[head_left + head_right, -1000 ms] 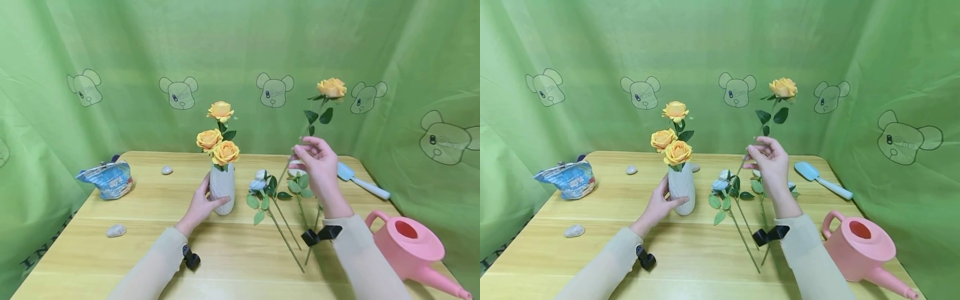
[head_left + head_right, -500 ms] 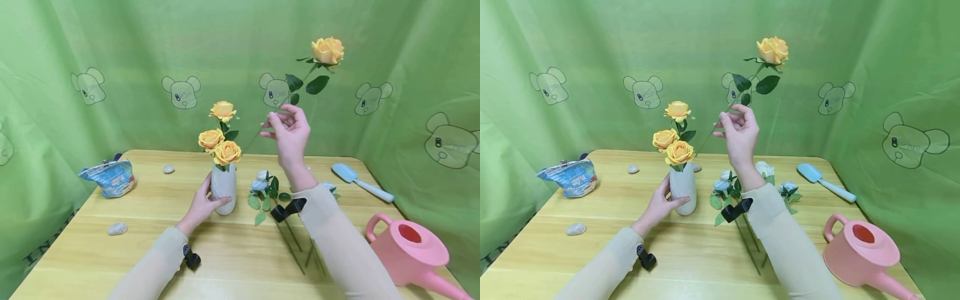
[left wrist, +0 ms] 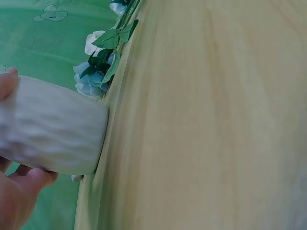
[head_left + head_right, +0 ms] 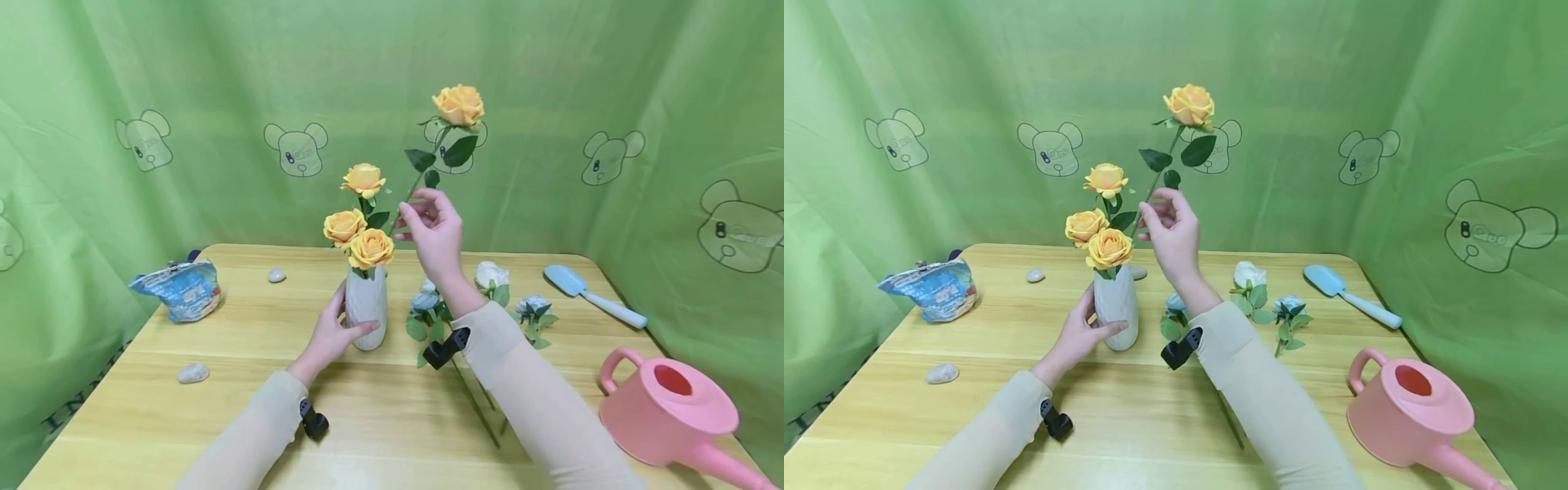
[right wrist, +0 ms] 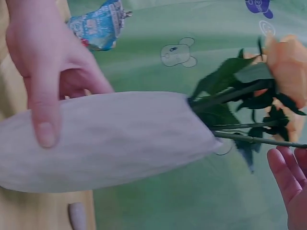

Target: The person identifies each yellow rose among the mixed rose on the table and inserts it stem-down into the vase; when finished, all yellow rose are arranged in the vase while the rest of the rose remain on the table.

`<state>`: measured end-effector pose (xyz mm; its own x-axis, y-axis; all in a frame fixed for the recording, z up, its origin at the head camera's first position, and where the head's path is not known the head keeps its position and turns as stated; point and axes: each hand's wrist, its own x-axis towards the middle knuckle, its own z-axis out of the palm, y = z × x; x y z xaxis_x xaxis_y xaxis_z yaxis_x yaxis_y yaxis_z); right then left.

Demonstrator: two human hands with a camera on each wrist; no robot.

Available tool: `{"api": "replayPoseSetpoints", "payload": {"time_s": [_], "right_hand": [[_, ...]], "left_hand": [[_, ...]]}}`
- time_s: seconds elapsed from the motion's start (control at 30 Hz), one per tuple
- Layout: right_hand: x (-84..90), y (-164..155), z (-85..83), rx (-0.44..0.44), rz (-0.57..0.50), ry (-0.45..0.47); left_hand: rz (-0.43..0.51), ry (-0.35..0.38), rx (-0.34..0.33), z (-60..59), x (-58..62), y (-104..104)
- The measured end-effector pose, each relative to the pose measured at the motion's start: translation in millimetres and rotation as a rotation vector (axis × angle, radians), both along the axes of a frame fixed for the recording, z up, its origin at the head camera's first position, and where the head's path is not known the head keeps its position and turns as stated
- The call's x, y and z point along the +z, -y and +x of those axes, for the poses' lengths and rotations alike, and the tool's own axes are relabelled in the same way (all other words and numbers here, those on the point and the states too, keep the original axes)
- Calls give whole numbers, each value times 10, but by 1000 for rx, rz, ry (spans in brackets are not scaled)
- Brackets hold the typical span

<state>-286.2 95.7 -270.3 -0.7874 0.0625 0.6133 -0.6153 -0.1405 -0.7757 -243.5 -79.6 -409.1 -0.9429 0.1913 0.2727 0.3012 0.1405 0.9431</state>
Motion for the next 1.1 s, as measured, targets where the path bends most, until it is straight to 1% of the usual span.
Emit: {"api": "replayPoseSetpoints", "payload": {"time_s": [0.27, 0.4, 0.5, 0.63, 0.73, 0.83, 0.93, 1.03, 1.1], "right_hand": [[-58, 80, 206, 13, 139, 74], [-121, 94, 256, 33, 188, 87], [-189, 75, 268, 69, 215, 106], [-429, 0, 167, 103, 260, 141], [-619, -70, 105, 103, 298, 155], [-714, -139, 133, 104, 314, 173], [-793, -223, 158, 104, 308, 195], [-837, -316, 185, 107, 288, 213], [-849, -379, 206, 107, 282, 220]], "left_hand": [[-1, 6, 5, 16, 12, 25], [-10, 10, 9, 31, 10, 46], [-18, 3, 12, 35, 5, 55], [-17, -9, 18, 33, -8, 62], [-15, -14, 21, 40, -4, 68], [-18, -15, 22, 51, 7, 70], [-17, -13, 20, 42, -1, 73], [-17, -9, 5, 1, -34, 84], [-26, -7, -7, -58, -95, 98]]}}
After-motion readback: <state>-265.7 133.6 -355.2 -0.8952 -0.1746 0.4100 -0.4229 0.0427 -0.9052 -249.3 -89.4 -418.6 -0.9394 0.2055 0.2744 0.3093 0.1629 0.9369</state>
